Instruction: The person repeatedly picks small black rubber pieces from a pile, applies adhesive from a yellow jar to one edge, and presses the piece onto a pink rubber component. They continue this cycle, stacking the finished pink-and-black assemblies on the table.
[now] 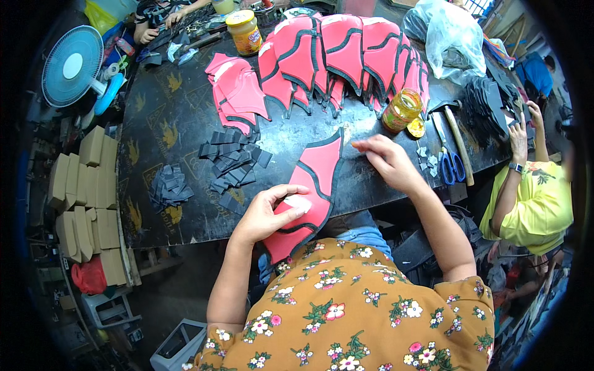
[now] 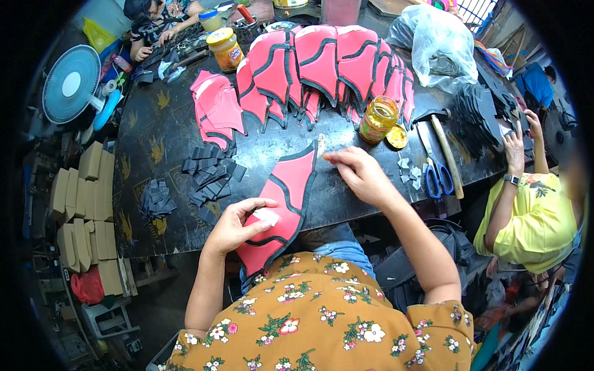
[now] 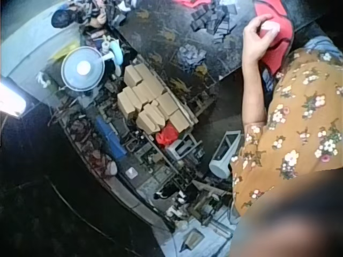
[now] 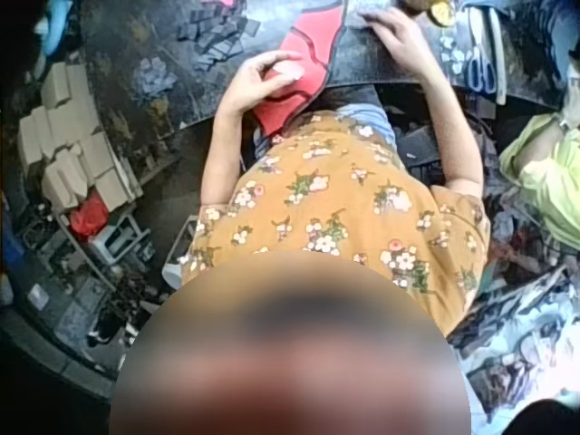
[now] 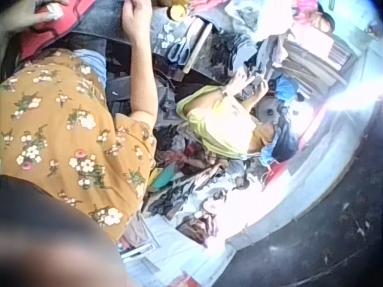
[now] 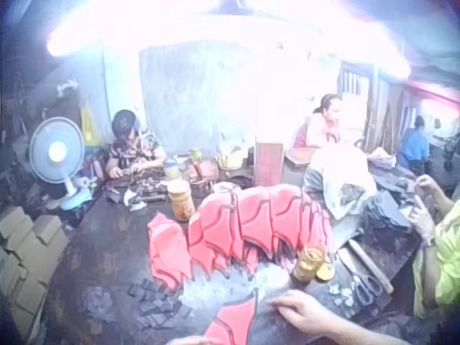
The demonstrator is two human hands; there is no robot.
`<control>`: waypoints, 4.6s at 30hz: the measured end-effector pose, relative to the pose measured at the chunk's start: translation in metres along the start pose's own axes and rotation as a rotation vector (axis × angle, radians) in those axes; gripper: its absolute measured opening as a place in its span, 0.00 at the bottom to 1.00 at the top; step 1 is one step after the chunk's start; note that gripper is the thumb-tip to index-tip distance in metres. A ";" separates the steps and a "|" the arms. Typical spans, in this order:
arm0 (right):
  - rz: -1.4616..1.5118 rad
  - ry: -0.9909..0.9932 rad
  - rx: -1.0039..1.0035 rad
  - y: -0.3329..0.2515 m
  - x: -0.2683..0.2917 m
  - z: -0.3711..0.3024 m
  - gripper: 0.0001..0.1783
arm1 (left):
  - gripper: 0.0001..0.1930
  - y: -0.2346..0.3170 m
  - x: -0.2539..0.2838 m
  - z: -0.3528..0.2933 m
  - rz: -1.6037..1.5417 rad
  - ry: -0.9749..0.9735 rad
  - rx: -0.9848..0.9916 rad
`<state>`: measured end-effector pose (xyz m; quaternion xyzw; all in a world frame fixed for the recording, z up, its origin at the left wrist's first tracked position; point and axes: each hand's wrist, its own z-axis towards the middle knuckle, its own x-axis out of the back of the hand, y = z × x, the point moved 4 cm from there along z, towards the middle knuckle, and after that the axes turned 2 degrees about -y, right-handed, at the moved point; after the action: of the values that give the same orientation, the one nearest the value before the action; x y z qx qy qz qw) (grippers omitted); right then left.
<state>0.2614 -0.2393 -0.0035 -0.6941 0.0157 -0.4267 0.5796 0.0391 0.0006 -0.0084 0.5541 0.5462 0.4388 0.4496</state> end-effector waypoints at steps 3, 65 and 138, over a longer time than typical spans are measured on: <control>-0.153 0.207 0.145 0.006 -0.017 0.026 0.22 | 0.22 -0.003 -0.004 -0.005 -0.043 0.014 0.055; -0.376 0.053 0.495 -0.046 -0.069 0.002 0.21 | 0.22 0.014 0.036 0.145 0.198 0.964 -0.687; -0.909 0.354 0.164 -0.072 0.140 0.002 0.30 | 0.13 0.085 0.291 0.171 -0.154 0.875 -0.526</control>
<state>0.3177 -0.2859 0.1356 -0.4999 -0.2242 -0.7474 0.3758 0.2291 0.2886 0.0369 0.1451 0.5935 0.7177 0.3342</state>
